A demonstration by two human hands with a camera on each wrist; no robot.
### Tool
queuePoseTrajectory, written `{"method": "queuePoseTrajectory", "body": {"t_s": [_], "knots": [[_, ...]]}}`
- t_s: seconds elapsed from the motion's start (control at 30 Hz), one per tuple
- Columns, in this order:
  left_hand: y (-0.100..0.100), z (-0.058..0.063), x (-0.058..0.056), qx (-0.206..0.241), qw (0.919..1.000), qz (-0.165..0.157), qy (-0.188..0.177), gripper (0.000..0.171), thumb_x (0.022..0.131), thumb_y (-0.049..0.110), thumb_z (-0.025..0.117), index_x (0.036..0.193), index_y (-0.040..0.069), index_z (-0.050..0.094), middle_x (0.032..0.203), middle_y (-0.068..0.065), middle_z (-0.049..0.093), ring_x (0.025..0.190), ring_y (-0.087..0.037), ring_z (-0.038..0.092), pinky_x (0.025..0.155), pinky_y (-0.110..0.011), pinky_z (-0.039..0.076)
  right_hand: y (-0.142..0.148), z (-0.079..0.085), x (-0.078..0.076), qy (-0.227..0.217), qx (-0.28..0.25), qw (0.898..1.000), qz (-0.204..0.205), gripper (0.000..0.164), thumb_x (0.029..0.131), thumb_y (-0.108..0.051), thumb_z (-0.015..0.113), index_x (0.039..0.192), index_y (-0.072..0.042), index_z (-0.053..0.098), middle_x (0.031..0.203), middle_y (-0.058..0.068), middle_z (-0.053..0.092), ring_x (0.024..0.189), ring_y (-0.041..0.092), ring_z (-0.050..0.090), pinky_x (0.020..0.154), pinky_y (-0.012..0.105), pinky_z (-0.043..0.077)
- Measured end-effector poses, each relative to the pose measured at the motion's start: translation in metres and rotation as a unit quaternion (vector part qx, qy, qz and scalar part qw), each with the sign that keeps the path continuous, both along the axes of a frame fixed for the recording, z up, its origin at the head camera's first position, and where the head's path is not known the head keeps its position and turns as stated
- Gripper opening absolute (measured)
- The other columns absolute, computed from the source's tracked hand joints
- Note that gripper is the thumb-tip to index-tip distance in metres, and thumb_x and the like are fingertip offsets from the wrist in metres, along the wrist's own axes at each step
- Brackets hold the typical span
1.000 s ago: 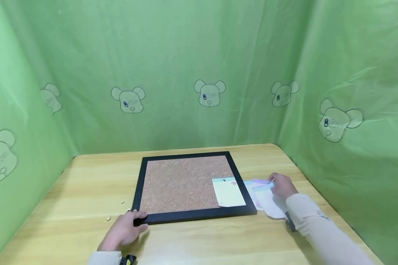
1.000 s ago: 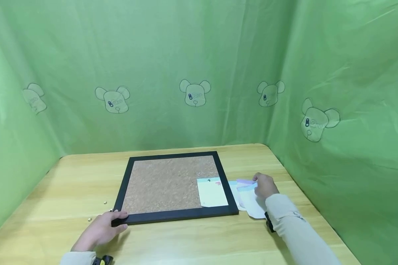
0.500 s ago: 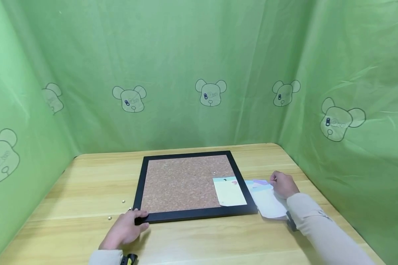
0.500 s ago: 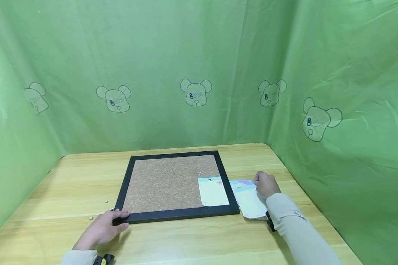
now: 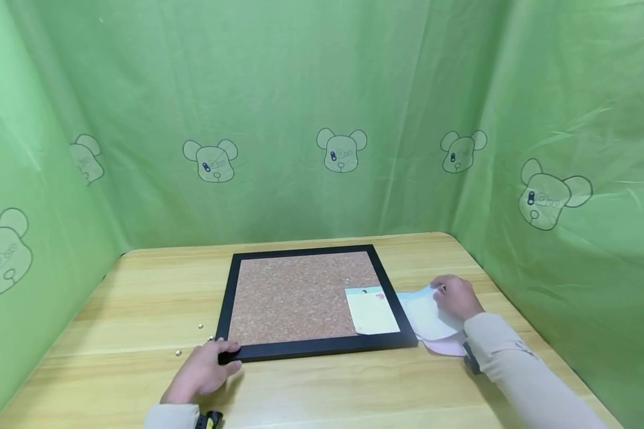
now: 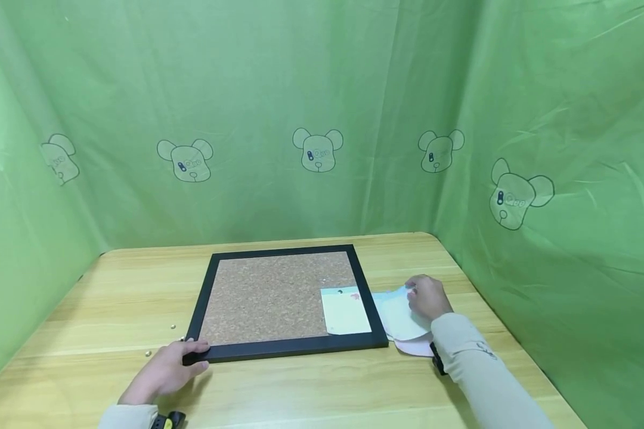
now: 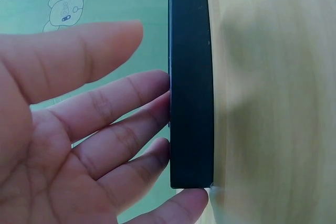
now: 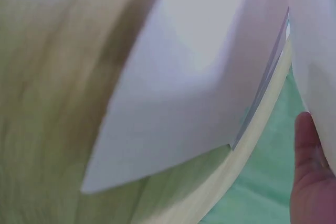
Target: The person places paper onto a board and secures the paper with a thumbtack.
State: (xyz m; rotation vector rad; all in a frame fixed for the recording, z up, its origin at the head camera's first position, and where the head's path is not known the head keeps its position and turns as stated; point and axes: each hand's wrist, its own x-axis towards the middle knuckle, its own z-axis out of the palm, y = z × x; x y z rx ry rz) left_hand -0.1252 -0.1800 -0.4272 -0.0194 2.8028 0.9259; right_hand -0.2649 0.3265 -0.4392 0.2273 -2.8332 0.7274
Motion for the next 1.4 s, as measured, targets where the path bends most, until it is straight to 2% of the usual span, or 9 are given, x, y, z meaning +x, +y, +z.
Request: {"method": "queuePoseTrajectory", "body": {"t_s": [0.1,0.3,0.47,0.53,0.63,0.77,0.93,1.13,1.4], "knots": [[0.0,0.0,0.0,-0.002,1.0,0.002,-0.004,0.033,0.09,0.02,0.069,0.121,0.008,0.067,0.135,-0.025,0.052,0.126,-0.051,0.041,0.1,-0.067,0.033,0.0,0.001,-0.001,0.019,0.002,1.0,0.0,0.026,0.083,0.003,0.059,0.108,0.011,0.063,0.108,0.032,0.061,0.099,0.048,0.057,0.088,0.058,0.047],[0.0,0.001,0.001,0.002,1.0,0.002,-0.003,0.033,0.09,0.02,0.069,0.121,0.007,0.067,0.135,-0.025,0.052,0.126,-0.051,0.041,0.1,-0.067,0.033,0.0,0.002,0.001,0.059,-0.001,0.998,-0.007,0.015,0.085,0.003,0.061,0.099,0.008,0.066,0.097,0.027,0.065,0.09,0.045,0.061,0.082,0.056,0.049],[0.0,0.002,0.001,0.001,1.0,0.0,-0.003,0.034,0.09,0.02,0.069,0.121,0.007,0.067,0.135,-0.025,0.052,0.127,-0.051,0.04,0.1,-0.067,0.033,-0.004,0.004,0.002,0.05,-0.009,0.999,0.014,0.039,0.085,0.004,0.06,0.123,0.01,0.057,0.124,0.033,0.055,0.112,0.05,0.052,0.096,0.06,0.042],[-0.001,0.003,0.001,0.001,1.0,0.0,-0.002,0.033,0.09,0.019,0.069,0.121,0.007,0.067,0.135,-0.025,0.052,0.127,-0.051,0.04,0.101,-0.067,0.032,-0.006,0.005,0.002,0.043,-0.011,0.999,0.017,0.047,0.084,0.006,0.059,0.13,0.01,0.05,0.13,0.033,0.05,0.112,0.05,0.051,0.097,0.06,0.041],[-0.001,0.003,0.001,0.001,1.0,-0.001,-0.003,0.033,0.09,0.019,0.069,0.121,0.007,0.067,0.135,-0.025,0.052,0.127,-0.051,0.04,0.101,-0.066,0.032,-0.008,0.007,0.003,0.033,-0.019,0.999,0.003,0.049,0.085,0.006,0.059,0.133,0.009,0.048,0.129,0.033,0.05,0.099,0.044,0.058,0.085,0.054,0.051],[-0.001,0.003,0.001,-0.001,1.0,0.0,-0.007,0.034,0.09,0.019,0.07,0.121,0.007,0.067,0.135,-0.024,0.052,0.127,-0.051,0.04,0.101,-0.066,0.032,-0.011,0.007,0.004,0.039,-0.028,0.999,-0.02,0.035,0.088,0.003,0.06,0.123,0.01,0.056,0.119,0.032,0.057,0.089,0.039,0.064,0.071,0.046,0.056],[-0.001,0.002,0.002,-0.003,1.0,-0.002,-0.004,0.033,0.089,0.019,0.07,0.12,0.007,0.067,0.135,-0.025,0.052,0.127,-0.051,0.041,0.101,-0.066,0.033,-0.013,0.006,0.006,0.059,-0.024,0.998,-0.028,0.028,0.09,0.001,0.06,0.116,0.009,0.06,0.119,0.032,0.058,0.093,0.042,0.062,0.08,0.053,0.052],[0.0,0.002,0.002,0.004,1.0,-0.003,-0.001,0.033,0.089,0.02,0.069,0.12,0.007,0.067,0.137,-0.027,0.049,0.127,-0.052,0.04,0.1,-0.067,0.032,-0.016,0.009,0.007,0.073,-0.031,0.996,-0.028,0.031,0.093,0.0,0.057,0.121,0.01,0.057,0.128,0.031,0.053,0.115,0.05,0.05,0.096,0.06,0.042],[-0.001,0.0,0.0,0.003,1.0,0.002,-0.009,0.034,0.09,0.021,0.069,0.121,0.008,0.067,0.137,-0.026,0.05,0.127,-0.052,0.039,0.1,-0.067,0.032,-0.026,0.015,0.004,0.1,-0.045,0.994,-0.015,0.033,0.091,0.001,0.06,0.123,0.009,0.057,0.128,0.029,0.054,0.121,0.049,0.047,0.101,0.059,0.037]]}}
